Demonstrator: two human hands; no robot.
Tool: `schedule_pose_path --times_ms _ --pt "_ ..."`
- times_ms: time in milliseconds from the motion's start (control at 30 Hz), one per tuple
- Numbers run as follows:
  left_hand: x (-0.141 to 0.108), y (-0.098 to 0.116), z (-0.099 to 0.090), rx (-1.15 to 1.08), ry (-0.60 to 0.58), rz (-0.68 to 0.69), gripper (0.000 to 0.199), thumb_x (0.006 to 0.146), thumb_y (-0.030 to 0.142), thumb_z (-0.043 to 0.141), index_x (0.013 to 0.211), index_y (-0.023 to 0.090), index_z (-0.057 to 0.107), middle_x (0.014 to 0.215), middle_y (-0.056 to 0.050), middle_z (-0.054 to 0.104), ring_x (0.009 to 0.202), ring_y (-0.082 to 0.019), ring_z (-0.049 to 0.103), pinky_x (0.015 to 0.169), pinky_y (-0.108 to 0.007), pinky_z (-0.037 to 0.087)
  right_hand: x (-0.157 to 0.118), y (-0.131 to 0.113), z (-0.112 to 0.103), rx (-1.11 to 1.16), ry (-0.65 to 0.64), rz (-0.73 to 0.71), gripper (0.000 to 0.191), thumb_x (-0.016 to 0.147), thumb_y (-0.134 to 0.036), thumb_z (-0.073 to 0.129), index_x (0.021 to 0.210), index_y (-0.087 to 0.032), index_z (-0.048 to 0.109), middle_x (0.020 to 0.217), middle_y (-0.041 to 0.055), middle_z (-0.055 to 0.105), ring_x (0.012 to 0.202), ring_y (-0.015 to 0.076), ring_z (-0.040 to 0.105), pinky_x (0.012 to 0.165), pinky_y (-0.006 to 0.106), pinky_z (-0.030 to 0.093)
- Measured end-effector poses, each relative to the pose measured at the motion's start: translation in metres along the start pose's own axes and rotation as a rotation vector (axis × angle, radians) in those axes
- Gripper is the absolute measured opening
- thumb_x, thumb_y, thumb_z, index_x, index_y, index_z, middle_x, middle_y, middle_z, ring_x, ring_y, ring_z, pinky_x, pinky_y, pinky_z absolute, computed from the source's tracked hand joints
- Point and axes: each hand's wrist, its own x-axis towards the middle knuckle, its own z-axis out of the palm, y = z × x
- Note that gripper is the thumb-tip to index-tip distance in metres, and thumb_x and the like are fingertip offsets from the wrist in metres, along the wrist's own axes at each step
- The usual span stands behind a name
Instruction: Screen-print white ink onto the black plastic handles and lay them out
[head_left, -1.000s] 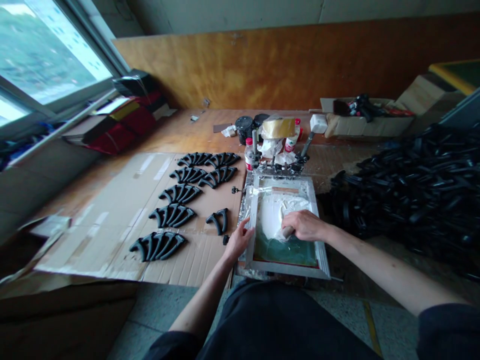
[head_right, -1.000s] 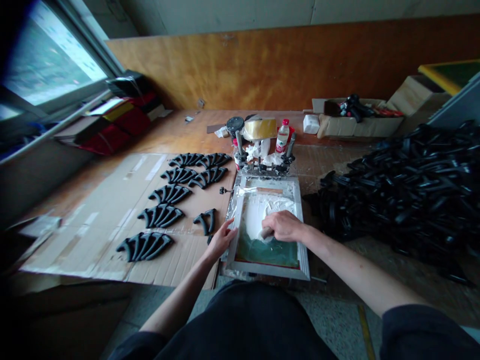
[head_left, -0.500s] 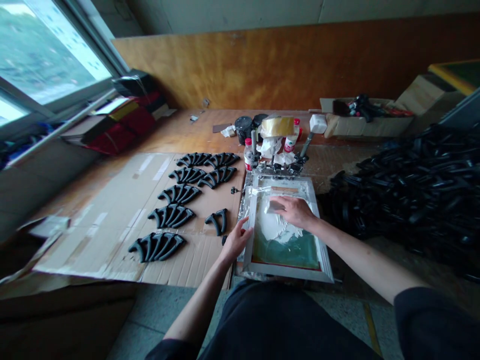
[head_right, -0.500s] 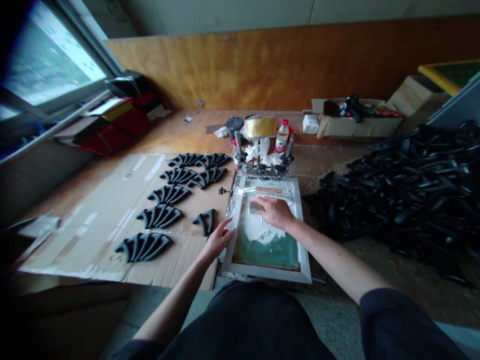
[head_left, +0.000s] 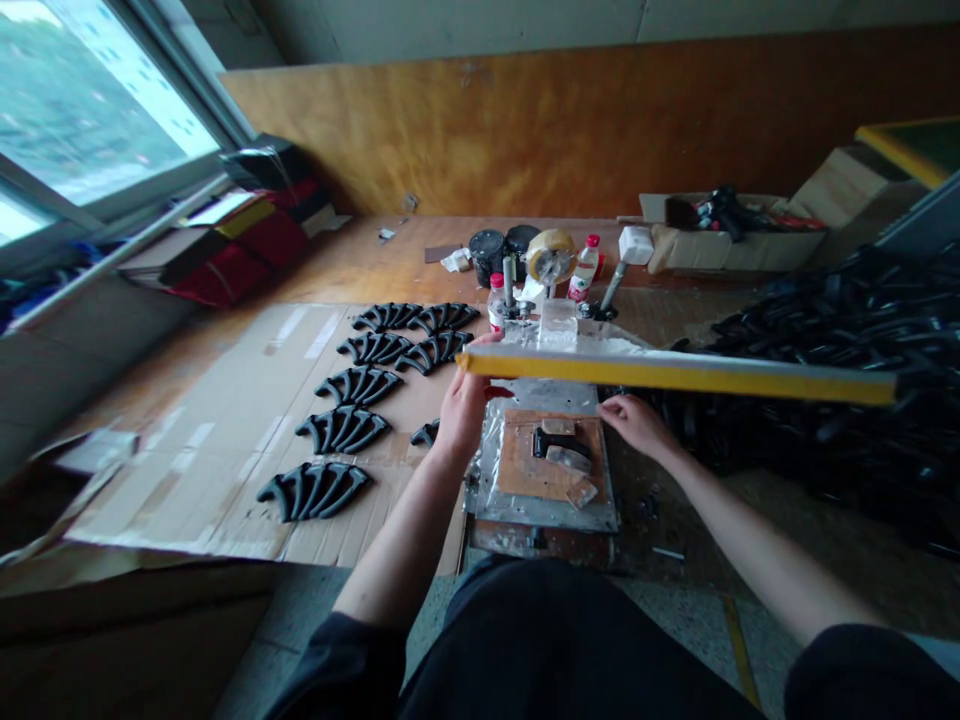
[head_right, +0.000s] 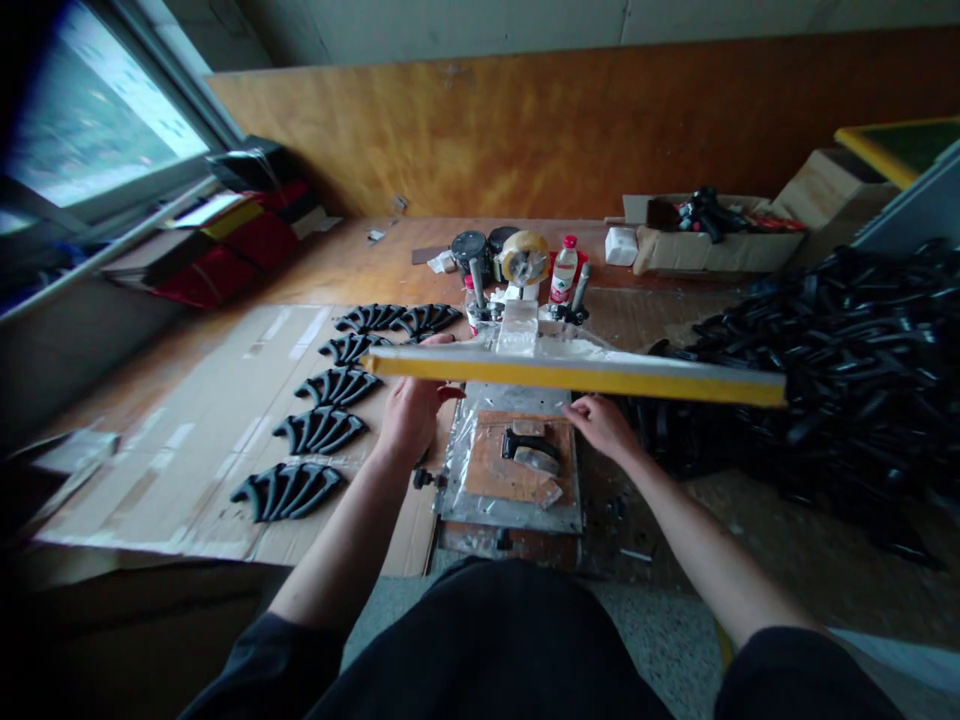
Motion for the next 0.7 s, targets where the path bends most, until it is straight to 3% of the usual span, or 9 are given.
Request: schedule_pose_path --times_ms 100,167,233,300,367,433,533,633,700 --pt "0.005 -0.004 0.009 -0.026 0.039 -0.015 0.049 0.088 0.060 0.044 0.112 0.019 0.056 0.095 -0.006 0.067 0.081 -0.015 0.063 0.064 -0.024 0.050 -0.025 -0.029 0.044 -0.157 -0.145 -0.109 0.017 0.083 -0.034 0.065 0.084 -0.018 0.061 0.097 0.0101 0.064 0.096 0.0240 0.058 0.085 0.034 0.043" --pt "-0.010 -0.022 0.011 -0.032 0.093 -0.126 0.051 0.087 0.062 0.045 0.112 0.018 0.054 0.092 -0.007 0.068 0.076 -0.015 0.064 0.060 -0.022 0.048 -0.032 -0.048 0.057 -0.248 -0.221 -0.073 0.012 0.089 -0.028 0.058 0.088 -0.016 0.058 0.098 0.0128 0.064 0.099 0.0249 0.057 0.085 0.034 0.042" --pt "-0.039 -0.050 0.013 -0.013 0.043 -0.386 0.056 0.083 0.065 0.049 0.109 0.016 0.056 0.090 -0.010 0.069 0.073 -0.016 0.065 0.056 -0.023 0.047 -0.038 -0.069 0.062 -0.251 -0.231 0.030 0.010 0.092 -0.024 0.052 0.092 -0.015 0.056 0.093 0.0128 0.065 0.094 0.0239 0.059 0.079 0.032 0.043" --pt "-0.072 -0.080 0.013 -0.009 -0.072 -0.680 0.060 0.079 0.068 0.052 0.107 0.015 0.059 0.095 -0.013 0.070 0.079 -0.021 0.066 0.057 -0.026 0.049 -0.046 -0.091 0.063 -0.208 -0.193 0.035 0.010 0.094 -0.024 0.049 0.095 -0.016 0.055 0.092 0.0121 0.065 0.092 0.0231 0.058 0.077 0.031 0.042" --pt "-0.097 -0.104 0.010 -0.067 -0.077 -0.791 0.058 0.078 0.068 0.053 0.100 0.015 0.060 0.097 -0.012 0.069 0.086 -0.023 0.067 0.063 -0.029 0.051 -0.053 -0.108 0.063 -0.138 -0.186 -0.109 0.010 0.095 -0.025 0.049 0.093 -0.017 0.055 0.094 0.0102 0.064 0.094 0.0217 0.057 0.079 0.030 0.042" --pt "-0.108 -0.117 -0.004 -0.070 -0.016 -0.782 0.054 0.076 0.066 0.056 0.095 0.015 0.060 0.094 -0.011 0.069 0.085 -0.022 0.067 0.064 -0.029 0.051 -0.055 -0.108 0.057 -0.081 -0.227 -0.259 0.014 0.095 -0.026 0.048 0.088 -0.019 0.057 0.093 0.0067 0.063 0.094 0.0191 0.056 0.080 0.028 0.042" --pt "-0.100 -0.121 -0.054 0.134 0.096 -0.680 0.052 0.076 0.063 0.056 0.095 0.015 0.059 0.091 -0.010 0.070 0.074 -0.020 0.067 0.058 -0.027 0.048 -0.041 -0.060 0.025 -0.202 -0.214 -0.184 0.020 0.095 -0.019 0.043 0.092 -0.021 0.062 0.096 0.0045 0.063 0.094 0.0165 0.056 0.079 0.026 0.041" --pt "-0.080 -0.123 -0.125 0.431 0.306 -0.663 0.049 0.082 0.062 0.041 0.084 0.015 0.056 0.076 -0.009 0.069 0.059 -0.017 0.062 0.052 -0.025 0.044 -0.023 0.020 -0.020 -0.530 -0.183 0.081 0.026 0.092 -0.013 0.041 0.099 -0.022 0.065 0.105 0.0081 0.063 0.104 0.0203 0.054 0.079 0.028 0.041" --pt "-0.070 -0.129 -0.166 0.718 0.327 -0.676 0.049 0.085 0.057 0.030 0.078 0.015 0.055 0.067 -0.010 0.067 0.055 -0.019 0.061 0.050 -0.028 0.044 -0.017 0.065 -0.040 -0.675 -0.235 0.328 0.024 0.093 -0.023 0.042 0.104 -0.021 0.064 0.104 0.0107 0.064 0.100 0.0229 0.058 0.075 0.030 0.043"
